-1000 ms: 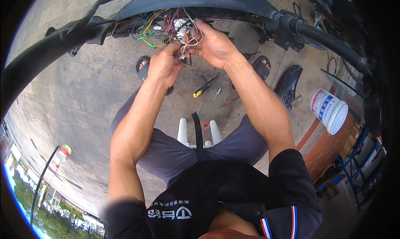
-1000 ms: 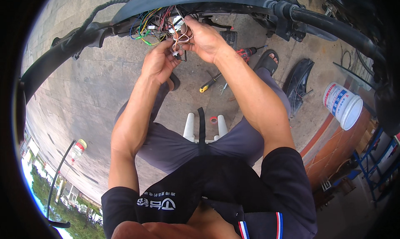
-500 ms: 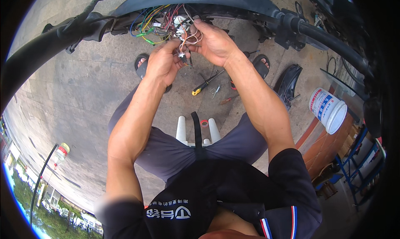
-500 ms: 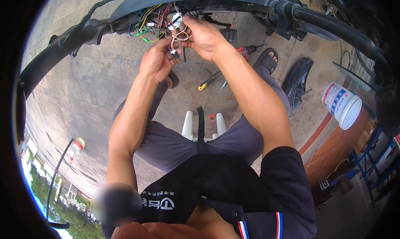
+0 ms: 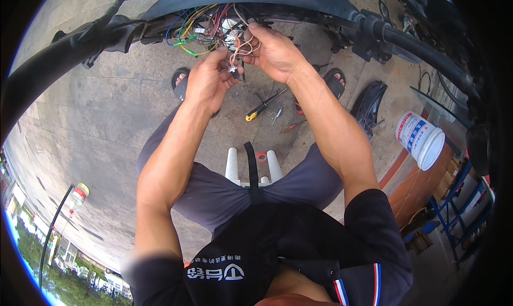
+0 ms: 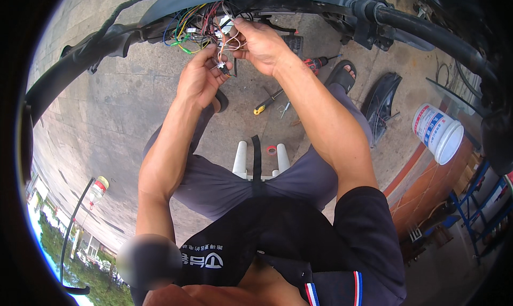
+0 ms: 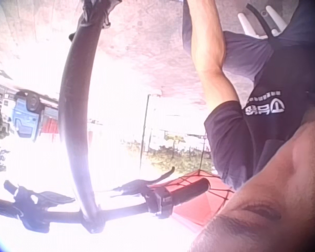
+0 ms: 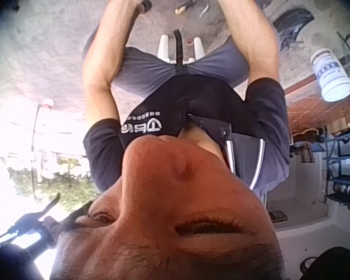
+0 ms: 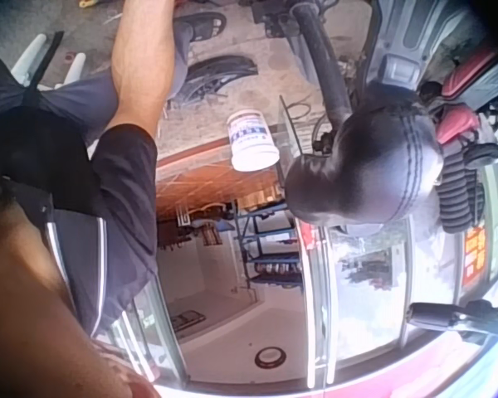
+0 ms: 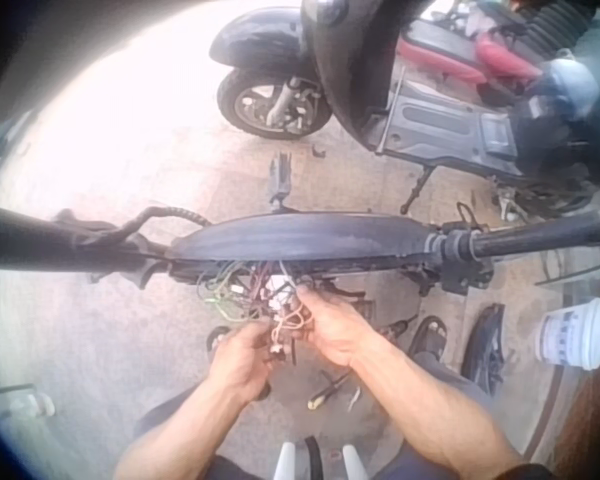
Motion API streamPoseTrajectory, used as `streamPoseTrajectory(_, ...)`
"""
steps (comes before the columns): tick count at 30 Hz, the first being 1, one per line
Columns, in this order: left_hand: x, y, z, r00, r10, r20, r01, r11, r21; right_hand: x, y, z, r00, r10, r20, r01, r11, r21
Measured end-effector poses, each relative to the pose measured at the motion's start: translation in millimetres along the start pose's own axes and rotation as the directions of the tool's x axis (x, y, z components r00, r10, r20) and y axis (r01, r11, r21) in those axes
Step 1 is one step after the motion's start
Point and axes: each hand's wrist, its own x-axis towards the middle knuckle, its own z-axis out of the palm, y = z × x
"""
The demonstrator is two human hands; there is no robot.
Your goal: The person works on a dense bundle of multicolored wires under a vehicle's handlebar area. They separate, align, and connect individual wires using small connectors, occasionally adjusting the bundle to access different sections. The task continues without completing a final assembly or closure.
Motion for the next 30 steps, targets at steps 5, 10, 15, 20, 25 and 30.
streamPoseTrajectory(5, -2, 0, 1, 1.000, 0.021, -0.013, -0.021, 1.000, -0.018, 0, -1, 0, 1.000, 0.000, 0.002, 0.000, 1.000, 0.002)
streamPoseTrajectory(10, 0, -2, 1, 0.998, 0.043, -0.038, -0.041, 0.998, 0.046, -1, -3, 1, 1.000, 0.002, 0.012, -0.002, 1.000, -0.003)
streamPoseTrajectory(15, 2, -5, 2, 0.993, 0.092, -0.071, -0.083, 0.990, 0.117, -3, -4, 0, 0.999, 0.000, 0.050, 0.002, 1.000, -0.023)
streamPoseTrajectory(20, 2, -7, 2, 0.994, 0.109, -0.025, -0.103, 0.978, 0.183, -10, -4, -6, 1.000, 0.016, 0.005, -0.015, 0.998, -0.054)
streamPoseTrajectory(25, 2, -9, 6, 0.994, 0.109, -0.011, -0.104, 0.974, 0.202, -20, -4, -17, 0.999, 0.015, -0.036, -0.017, 0.997, -0.074)
streamPoseTrajectory(30, 1, -10, 10, 0.994, 0.104, -0.013, -0.100, 0.975, 0.201, -20, -3, -20, 1.000, -0.012, -0.024, 0.010, 0.996, -0.084)
